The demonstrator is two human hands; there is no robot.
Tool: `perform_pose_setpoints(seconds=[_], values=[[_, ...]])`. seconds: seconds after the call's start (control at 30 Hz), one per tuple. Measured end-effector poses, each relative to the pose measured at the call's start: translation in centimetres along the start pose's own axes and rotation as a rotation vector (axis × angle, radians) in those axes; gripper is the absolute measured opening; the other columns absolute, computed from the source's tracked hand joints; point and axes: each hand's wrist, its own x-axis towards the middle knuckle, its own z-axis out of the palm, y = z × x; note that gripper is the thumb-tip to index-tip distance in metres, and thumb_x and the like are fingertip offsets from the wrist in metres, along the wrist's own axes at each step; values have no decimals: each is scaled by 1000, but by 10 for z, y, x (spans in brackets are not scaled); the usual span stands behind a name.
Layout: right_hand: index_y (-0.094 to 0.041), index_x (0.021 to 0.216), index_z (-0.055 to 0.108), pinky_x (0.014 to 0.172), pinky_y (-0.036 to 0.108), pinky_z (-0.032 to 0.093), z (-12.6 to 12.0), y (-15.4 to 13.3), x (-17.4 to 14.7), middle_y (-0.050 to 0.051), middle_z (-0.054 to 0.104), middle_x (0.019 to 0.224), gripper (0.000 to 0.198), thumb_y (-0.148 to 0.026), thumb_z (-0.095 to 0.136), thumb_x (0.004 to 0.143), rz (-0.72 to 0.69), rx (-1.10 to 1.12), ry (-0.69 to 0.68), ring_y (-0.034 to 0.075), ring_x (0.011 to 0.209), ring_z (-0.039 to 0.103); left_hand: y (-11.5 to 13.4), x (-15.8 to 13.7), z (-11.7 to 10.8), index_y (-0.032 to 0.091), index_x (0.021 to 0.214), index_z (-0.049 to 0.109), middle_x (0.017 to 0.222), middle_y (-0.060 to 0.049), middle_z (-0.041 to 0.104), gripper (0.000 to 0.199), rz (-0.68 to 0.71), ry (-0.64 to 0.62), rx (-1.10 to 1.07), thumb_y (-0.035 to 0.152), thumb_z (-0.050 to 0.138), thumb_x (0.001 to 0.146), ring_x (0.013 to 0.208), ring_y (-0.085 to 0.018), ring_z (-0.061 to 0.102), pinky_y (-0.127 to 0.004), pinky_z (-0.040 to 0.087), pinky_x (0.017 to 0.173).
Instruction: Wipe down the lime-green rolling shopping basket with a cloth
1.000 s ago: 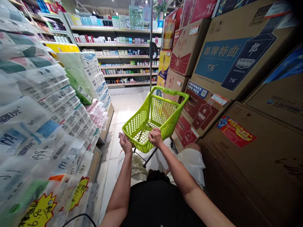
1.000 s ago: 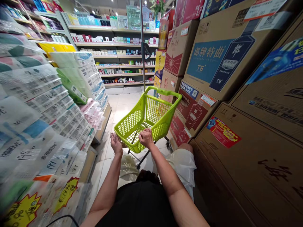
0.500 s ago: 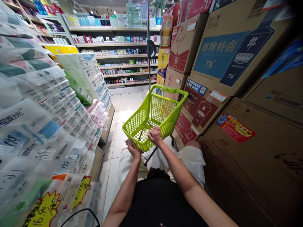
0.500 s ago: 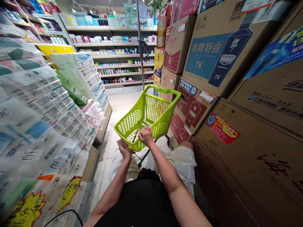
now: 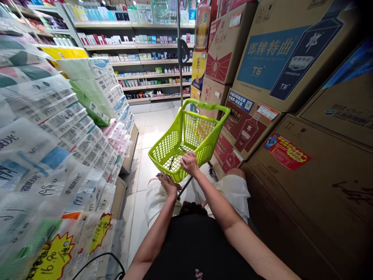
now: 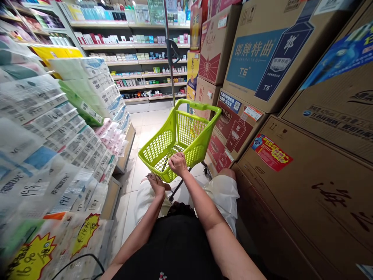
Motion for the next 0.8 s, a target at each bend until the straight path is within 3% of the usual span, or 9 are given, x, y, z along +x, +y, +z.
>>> perform_pose_setpoints(seconds=[0.17,0.37,0.67,0.8], values=[[-23,72,61,104,36,32,1,0,1,3,67,81,30,-24,53,100,2,-24,-5,21,93,52,18,-2,3,20,132,44,146,-20,54,35,64,112,-2,37,47,101,142,-25,51,-42,40,119],[-23,72,62,104,36,31,-2,0,1,4,68,83,30,-23,52,100,15,-11,-30,21,95,52,15,-32,4,20,135,39,141,-20,53,39,-8,41,115,30,48,99,137,-27,53,-46,40,117],[-23,73,64,104,37,31,-2,2,1,5,67,83,30,-24,50,100,18,9,-37,22,95,51,24,-49,8,20,113,49,107,-11,53,20,240,76,113,25,51,93,104,-25,56,-46,48,101],[-24,70,61,102,37,32,1,3,0,4,67,82,31,-23,51,99,9,31,1,21,93,51,22,-45,2,20,111,52,103,-10,53,18,331,100,146,24,51,94,99,-26,54,-44,49,95]])
